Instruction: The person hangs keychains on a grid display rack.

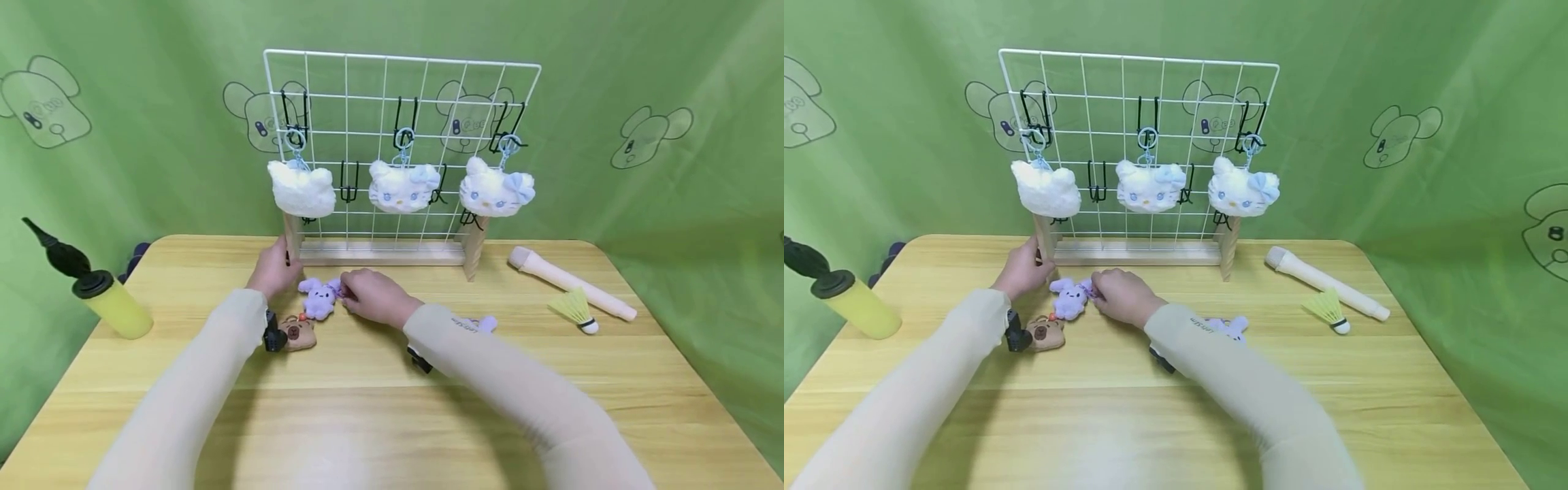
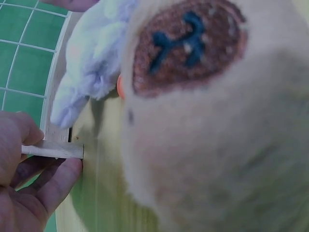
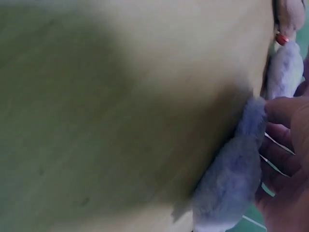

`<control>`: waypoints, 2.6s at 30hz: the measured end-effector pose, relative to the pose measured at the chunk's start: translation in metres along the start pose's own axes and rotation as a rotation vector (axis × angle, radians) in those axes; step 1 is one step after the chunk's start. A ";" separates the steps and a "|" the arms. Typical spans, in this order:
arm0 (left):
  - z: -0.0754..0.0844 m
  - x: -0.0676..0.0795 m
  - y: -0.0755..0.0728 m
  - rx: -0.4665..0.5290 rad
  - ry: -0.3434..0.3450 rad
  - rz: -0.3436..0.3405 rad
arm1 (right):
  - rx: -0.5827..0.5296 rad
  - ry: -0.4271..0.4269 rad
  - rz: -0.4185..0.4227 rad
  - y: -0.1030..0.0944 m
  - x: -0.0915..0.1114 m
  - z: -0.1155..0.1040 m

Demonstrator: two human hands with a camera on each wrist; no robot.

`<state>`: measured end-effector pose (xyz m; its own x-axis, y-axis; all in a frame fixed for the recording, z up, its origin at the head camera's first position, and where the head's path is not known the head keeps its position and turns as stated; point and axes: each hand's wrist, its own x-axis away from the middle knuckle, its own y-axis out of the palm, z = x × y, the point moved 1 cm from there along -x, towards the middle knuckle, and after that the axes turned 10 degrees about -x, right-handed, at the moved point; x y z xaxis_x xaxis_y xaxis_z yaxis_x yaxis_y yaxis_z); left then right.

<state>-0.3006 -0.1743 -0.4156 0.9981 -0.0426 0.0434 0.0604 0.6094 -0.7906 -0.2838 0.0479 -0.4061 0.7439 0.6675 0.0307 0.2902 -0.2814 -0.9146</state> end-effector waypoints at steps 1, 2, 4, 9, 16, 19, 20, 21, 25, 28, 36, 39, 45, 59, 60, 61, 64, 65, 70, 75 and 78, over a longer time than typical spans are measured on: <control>0.001 0.000 0.000 0.000 -0.001 0.001 | 0.016 -0.003 0.007 0.001 -0.001 -0.001; 0.001 0.000 -0.001 -0.001 -0.001 0.003 | 0.027 -0.005 0.013 0.001 -0.001 -0.001; 0.001 -0.001 -0.001 0.003 -0.001 0.003 | 0.036 -0.011 0.031 0.002 -0.002 -0.002; 0.001 -0.001 -0.002 0.003 0.010 0.008 | -0.006 -0.016 0.061 0.000 0.000 0.000; -0.002 -0.002 -0.001 -0.007 0.026 0.004 | -0.256 -0.012 0.111 -0.003 0.014 0.003; -0.003 -0.002 -0.001 -0.006 0.034 0.012 | -0.371 -0.033 0.140 -0.005 0.020 0.003; -0.003 -0.002 -0.001 -0.010 0.037 0.017 | -0.408 -0.037 0.147 -0.006 0.021 0.003; -0.003 -0.002 -0.001 -0.013 0.040 0.020 | -0.452 -0.040 0.154 -0.006 0.023 0.003; -0.004 -0.002 -0.002 -0.020 0.049 0.023 | -0.642 0.001 0.168 -0.007 0.029 0.003; -0.005 -0.003 -0.001 -0.022 0.053 0.023 | -0.764 0.044 0.188 -0.008 0.034 0.003; -0.003 -0.002 -0.001 0.001 0.047 0.009 | -0.887 0.021 0.283 -0.025 0.041 0.003; -0.003 -0.001 -0.001 -0.005 0.051 0.008 | -0.904 0.007 0.314 -0.033 0.041 0.003; -0.003 -0.002 0.000 -0.008 0.049 0.009 | -0.958 -0.011 0.361 -0.046 0.036 -0.002; -0.002 -0.001 -0.001 -0.004 0.041 0.008 | -0.936 -0.082 0.580 -0.081 0.012 -0.022; -0.002 -0.002 -0.001 0.002 0.040 0.007 | -0.933 -0.082 0.587 -0.083 0.010 -0.023; -0.002 -0.001 -0.001 0.003 0.042 0.007 | -0.922 -0.081 0.595 -0.085 0.008 -0.023; -0.002 -0.002 -0.001 0.009 0.042 0.008 | -0.908 -0.069 0.611 -0.089 0.004 -0.025; -0.002 -0.002 -0.002 0.008 0.043 0.009 | -0.908 -0.064 0.610 -0.089 0.003 -0.025; -0.003 -0.001 -0.002 0.004 0.042 0.010 | -0.912 -0.035 0.600 -0.091 -0.004 -0.028; -0.002 -0.001 -0.002 -0.002 0.046 0.009 | -0.866 0.022 0.612 -0.088 -0.010 -0.027; -0.001 -0.001 -0.002 -0.002 0.049 0.008 | -0.839 0.045 0.614 -0.087 -0.011 -0.025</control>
<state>-0.3017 -0.1757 -0.4146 0.9970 -0.0766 0.0067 0.0520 0.6079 -0.7923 -0.3026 0.0478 -0.3171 0.9221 0.2254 -0.3145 0.1662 -0.9647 -0.2041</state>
